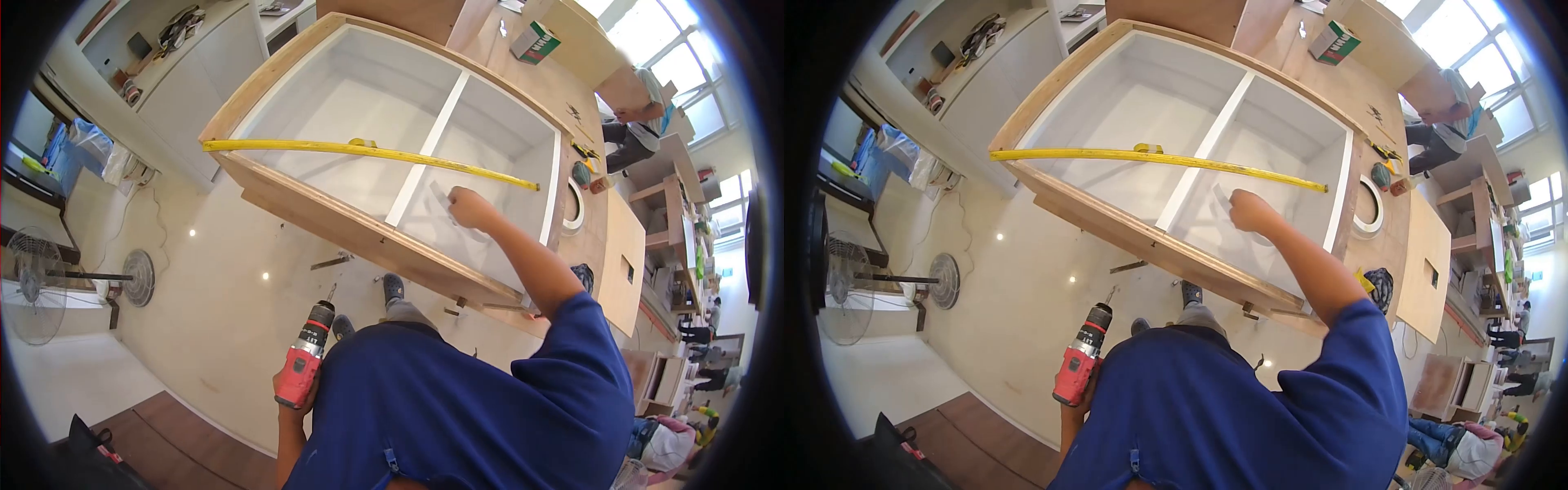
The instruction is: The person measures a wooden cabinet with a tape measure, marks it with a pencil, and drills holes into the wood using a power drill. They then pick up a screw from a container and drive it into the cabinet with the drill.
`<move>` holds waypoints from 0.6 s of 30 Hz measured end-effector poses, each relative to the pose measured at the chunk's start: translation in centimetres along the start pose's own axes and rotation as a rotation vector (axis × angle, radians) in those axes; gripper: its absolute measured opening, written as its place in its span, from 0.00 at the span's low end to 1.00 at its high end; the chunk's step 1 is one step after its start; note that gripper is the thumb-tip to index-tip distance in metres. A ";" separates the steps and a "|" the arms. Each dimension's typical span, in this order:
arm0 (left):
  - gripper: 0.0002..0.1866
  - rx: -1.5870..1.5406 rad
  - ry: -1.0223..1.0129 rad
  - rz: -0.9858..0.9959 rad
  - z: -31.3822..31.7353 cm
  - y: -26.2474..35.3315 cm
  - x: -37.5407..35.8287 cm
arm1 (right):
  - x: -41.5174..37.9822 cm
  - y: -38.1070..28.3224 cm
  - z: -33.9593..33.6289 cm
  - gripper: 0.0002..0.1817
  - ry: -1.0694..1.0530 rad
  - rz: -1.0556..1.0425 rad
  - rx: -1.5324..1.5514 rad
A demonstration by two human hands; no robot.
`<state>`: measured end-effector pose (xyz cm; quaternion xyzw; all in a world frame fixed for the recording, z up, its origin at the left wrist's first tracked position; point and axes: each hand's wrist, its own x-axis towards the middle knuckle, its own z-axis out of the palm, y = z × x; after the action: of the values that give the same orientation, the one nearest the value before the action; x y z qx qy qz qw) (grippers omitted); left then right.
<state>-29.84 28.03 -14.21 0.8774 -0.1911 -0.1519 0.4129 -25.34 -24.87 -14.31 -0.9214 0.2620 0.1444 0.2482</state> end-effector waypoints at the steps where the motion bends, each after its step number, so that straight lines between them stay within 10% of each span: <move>1: 0.09 -0.033 0.014 -0.005 -0.2 0.2 0.0 | -2.0 0.3 -1.0 0.14 0.050 0.022 0.100; 6: 0.09 -0.007 -0.033 0.090 -0.6 -2.7 0.2 | -16.1 -8.8 -7.4 0.18 0.180 0.007 0.451; 8: 0.11 0.021 -0.062 0.165 -1.2 -3.5 0.6 | -19.5 -12.5 -5.8 0.20 0.396 -0.388 0.187; 18: 0.11 0.072 -0.205 0.361 -2.2 -5.9 1.2 | -17.4 -15.1 -0.4 0.18 0.470 -0.464 0.060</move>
<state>-26.60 32.38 -17.64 0.8230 -0.3916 -0.1568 0.3804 -31.20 -6.78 -1.38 -0.9569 0.0995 -0.1402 0.2341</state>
